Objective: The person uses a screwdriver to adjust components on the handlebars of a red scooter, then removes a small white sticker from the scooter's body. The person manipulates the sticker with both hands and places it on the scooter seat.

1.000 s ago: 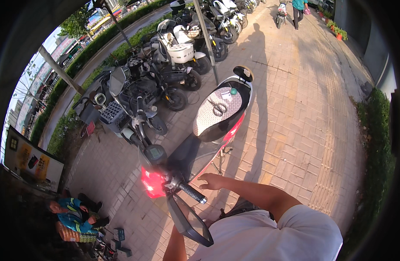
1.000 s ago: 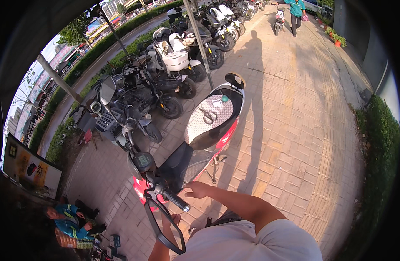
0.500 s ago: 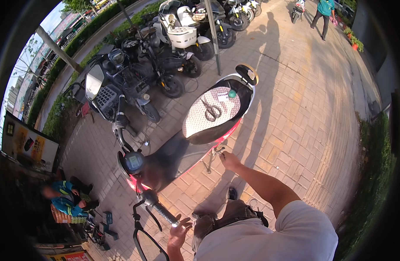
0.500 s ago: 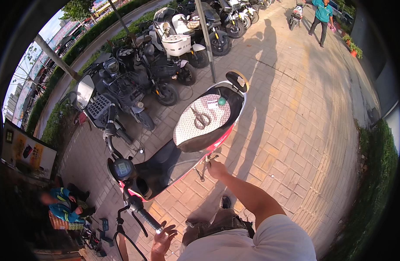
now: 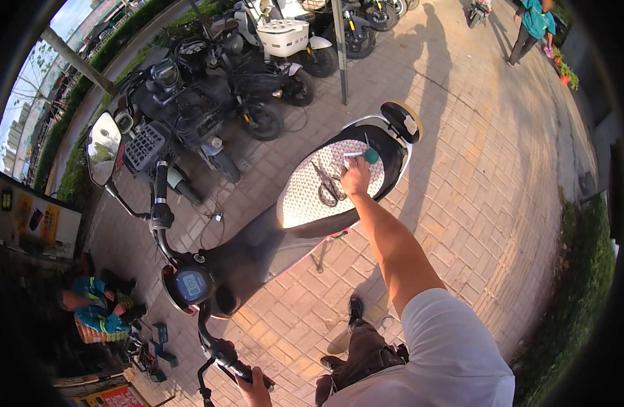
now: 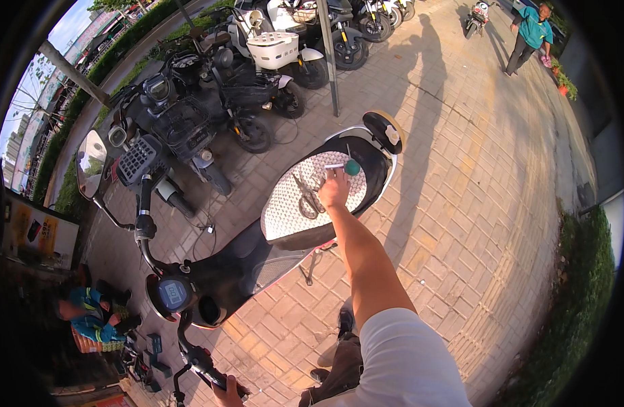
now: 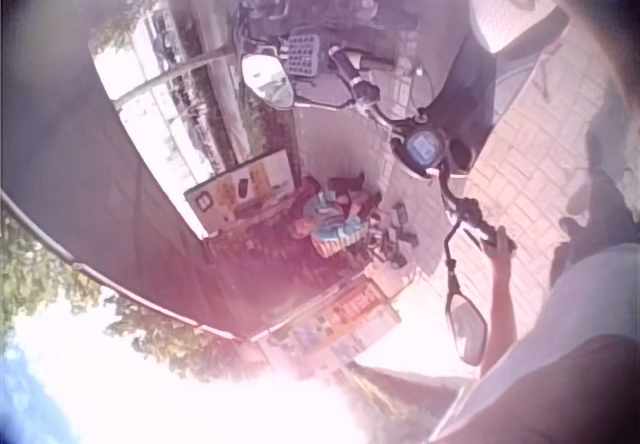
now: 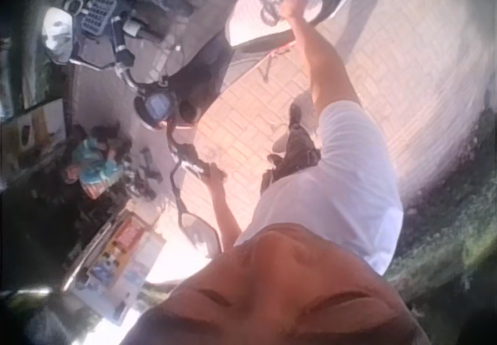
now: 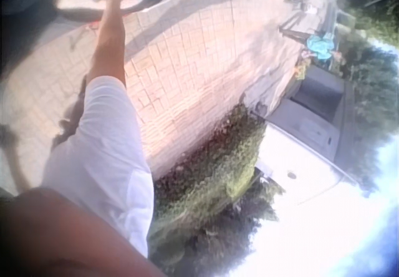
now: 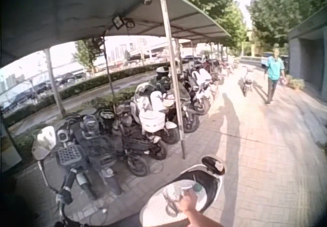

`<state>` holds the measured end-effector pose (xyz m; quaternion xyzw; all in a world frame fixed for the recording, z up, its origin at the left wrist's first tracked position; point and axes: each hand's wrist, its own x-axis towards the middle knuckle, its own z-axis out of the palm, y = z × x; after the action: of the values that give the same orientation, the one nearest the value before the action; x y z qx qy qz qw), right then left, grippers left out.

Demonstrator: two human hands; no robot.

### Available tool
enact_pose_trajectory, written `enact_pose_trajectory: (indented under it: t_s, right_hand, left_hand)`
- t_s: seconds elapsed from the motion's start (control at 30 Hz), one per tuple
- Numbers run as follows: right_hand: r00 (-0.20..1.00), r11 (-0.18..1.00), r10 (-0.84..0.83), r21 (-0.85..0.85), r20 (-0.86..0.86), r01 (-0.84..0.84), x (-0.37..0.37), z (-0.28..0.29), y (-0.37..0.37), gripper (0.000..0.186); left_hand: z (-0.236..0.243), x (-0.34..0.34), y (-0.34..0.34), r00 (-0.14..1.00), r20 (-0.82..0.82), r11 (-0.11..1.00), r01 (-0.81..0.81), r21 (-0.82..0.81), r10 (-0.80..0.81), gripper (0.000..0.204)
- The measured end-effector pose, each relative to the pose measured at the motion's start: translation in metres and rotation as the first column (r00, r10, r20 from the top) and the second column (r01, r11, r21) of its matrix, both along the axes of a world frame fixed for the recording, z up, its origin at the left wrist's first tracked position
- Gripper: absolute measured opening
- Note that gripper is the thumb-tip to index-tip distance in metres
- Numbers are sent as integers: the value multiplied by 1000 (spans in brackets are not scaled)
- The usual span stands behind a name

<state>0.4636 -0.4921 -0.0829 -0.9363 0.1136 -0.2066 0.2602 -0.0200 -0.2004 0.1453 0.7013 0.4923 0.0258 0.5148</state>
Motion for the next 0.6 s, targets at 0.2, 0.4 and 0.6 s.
enact_pose_trajectory:
  t_s: [0.2,0.4,0.6]
  right_hand:
    - [840,966,-254,-83,-480,245,35,36,-58,32]
    - [900,814,-242,429,-362,391,33,42,-59,52]
    - [993,573,48,817,-111,63,-94,24,1,46]
  left_hand:
    - [-6,0,2,998,-65,1000,18,7,-17,11]
    - [-14,-11,3,993,110,998,55,-43,-50,21]
    - [-47,-11,13,997,81,994,-18,108,9,28]
